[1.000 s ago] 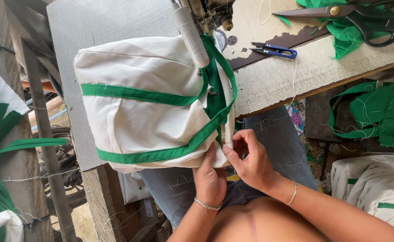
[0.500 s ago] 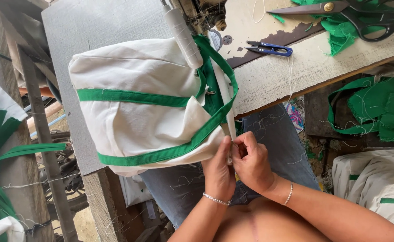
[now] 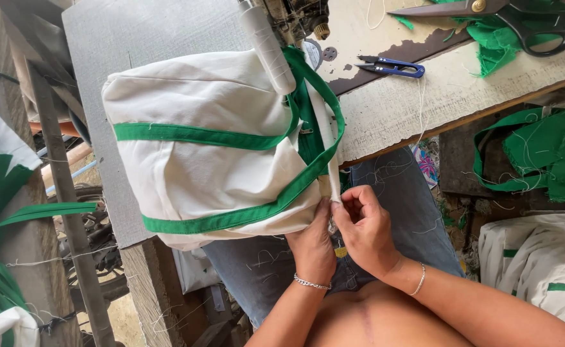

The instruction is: Sewing green handles onto a white canvas bag using an industrial sewing machine and trimming threads with snips.

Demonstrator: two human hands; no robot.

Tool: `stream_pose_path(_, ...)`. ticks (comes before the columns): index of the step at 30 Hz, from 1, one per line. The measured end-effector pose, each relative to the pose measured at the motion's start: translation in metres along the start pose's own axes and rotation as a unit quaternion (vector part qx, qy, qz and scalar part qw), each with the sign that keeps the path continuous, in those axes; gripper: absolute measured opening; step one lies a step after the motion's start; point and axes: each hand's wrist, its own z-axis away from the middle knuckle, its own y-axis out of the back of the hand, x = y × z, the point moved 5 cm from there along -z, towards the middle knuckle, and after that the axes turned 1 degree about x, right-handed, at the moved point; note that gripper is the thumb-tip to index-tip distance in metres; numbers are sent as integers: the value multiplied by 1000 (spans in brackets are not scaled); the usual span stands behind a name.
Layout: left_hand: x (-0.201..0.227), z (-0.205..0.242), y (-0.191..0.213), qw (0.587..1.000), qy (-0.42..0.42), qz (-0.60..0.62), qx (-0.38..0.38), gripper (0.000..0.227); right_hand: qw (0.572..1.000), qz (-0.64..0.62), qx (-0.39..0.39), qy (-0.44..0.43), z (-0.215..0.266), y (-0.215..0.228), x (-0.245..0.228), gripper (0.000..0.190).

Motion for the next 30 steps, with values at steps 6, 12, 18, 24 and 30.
stream_pose_path(6, 13, 6, 1, 999, -17, -29, 4, 55, 976, 127, 58, 169, -1, 1, -16, 9)
stream_pose_path(12, 14, 4, 5, 1000, -12, 11, -2, 53, 948, 166, 44, 267, -2, -9, -28, 10)
stream_pose_path(18, -15, -4, 26, 994, 27, 67, -82, 45, 917, 250, -38, 307, 3, -14, -70, 15)
stream_pose_path(24, 21, 8, 8, 986, -47, 57, -147, 45, 883, 308, -16, 353, 2, -12, -74, 27)
stream_pose_path(30, 12, 4, 13, 974, 32, 115, -191, 40, 897, 248, -82, 356, 8, -17, -86, 9)
